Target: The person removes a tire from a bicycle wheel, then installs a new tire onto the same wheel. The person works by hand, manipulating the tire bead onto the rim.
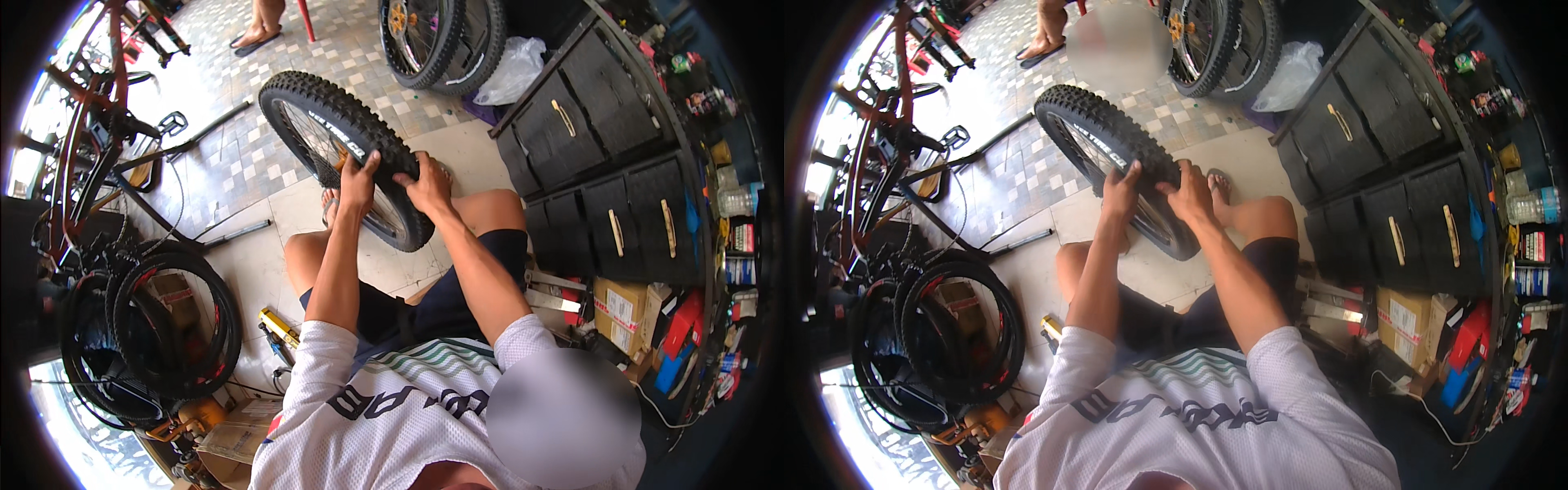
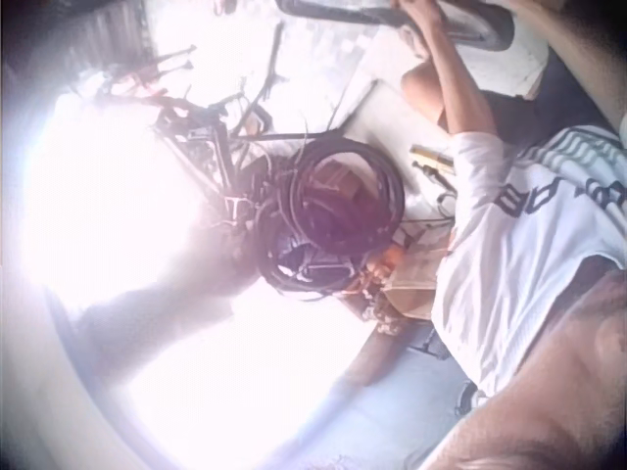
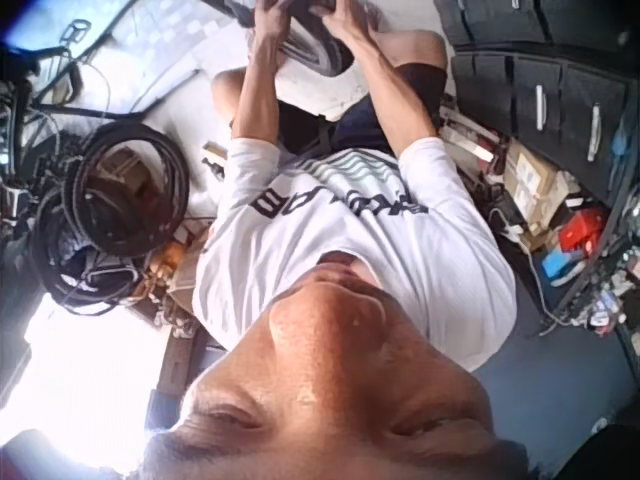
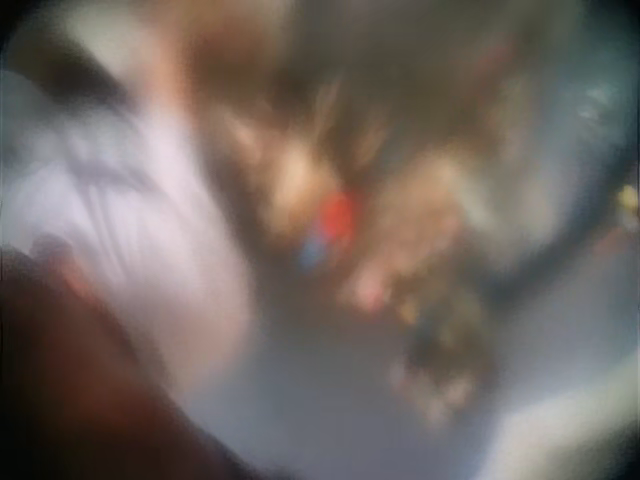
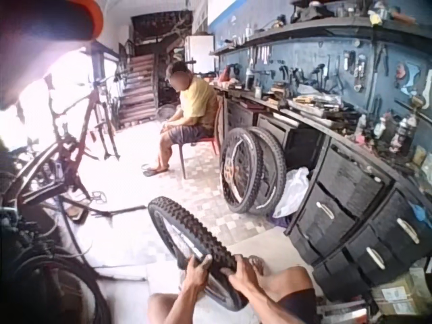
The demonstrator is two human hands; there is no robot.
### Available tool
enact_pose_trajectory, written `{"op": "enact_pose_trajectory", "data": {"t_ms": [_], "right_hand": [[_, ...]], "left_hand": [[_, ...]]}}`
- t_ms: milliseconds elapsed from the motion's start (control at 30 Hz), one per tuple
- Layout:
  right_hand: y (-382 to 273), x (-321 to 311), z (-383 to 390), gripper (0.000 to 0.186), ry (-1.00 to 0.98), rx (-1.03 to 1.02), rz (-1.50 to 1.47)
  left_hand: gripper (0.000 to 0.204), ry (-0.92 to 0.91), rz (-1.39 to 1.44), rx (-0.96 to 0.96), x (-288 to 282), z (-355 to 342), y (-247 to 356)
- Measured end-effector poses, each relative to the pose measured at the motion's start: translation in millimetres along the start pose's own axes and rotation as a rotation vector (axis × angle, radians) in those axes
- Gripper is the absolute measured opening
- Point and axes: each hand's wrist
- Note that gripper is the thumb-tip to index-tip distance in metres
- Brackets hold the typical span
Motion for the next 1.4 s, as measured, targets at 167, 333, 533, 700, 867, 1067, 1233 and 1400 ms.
{"op": "enact_pose_trajectory", "data": {"t_ms": [167, 333, 533, 700, 867, 1067, 1233, 1400], "right_hand": [[-22.1, -7.8, 16.8, 0.078, -0.053, -0.02, -0.081], [2.5, -4.2, 35.2, 0.091, 0.135, -0.069, 0.007], [21.8, 12.8, 18.0, 0.087, 0.178, 0.059, 0.029], [32.1, -2.4, -30.0, 0.076, -0.009, 0.204, -0.071], [39.9, -10.5, -61.7, 0.082, -0.143, 0.227, -0.038], [3.8, 4.5, -80.8, 0.086, -0.207, 0.13, -0.106], [-11.8, 21.7, -38.2, 0.107, -0.606, -0.126, -0.185], [-32.1, 64.7, -24.2, 0.065, -1.038, 0.217, -1.09]], "left_hand": [[0.05, -0.216, 0.176, -0.056, -37.0, -14.6, -2.5], [0.046, -0.196, 0.316, 0.0, -6.2, -35.6, -20.6], [0.044, -0.227, 0.302, 0.062, 26.7, -66.1, -18.9], [0.039, -0.19, 0.285, -0.003, 40.1, -85.9, -24.0], [0.034, 0.002, 0.268, 0.143, 43.5, -77.6, -30.7], [0.04, 0.294, 0.364, 0.066, 27.7, -88.6, -2.3], [0.041, 0.232, 0.368, 0.036, -37.0, -39.1, 30.8], [0.034, 0.111, 0.321, -0.089, -99.2, 32.9, 38.4]]}}
Point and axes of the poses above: each hand's wrist, its own z-axis away from the middle knuckle, its own x-axis out of the palm, y = z × x, and after that the axes turned 10 degrees about y, right-handed
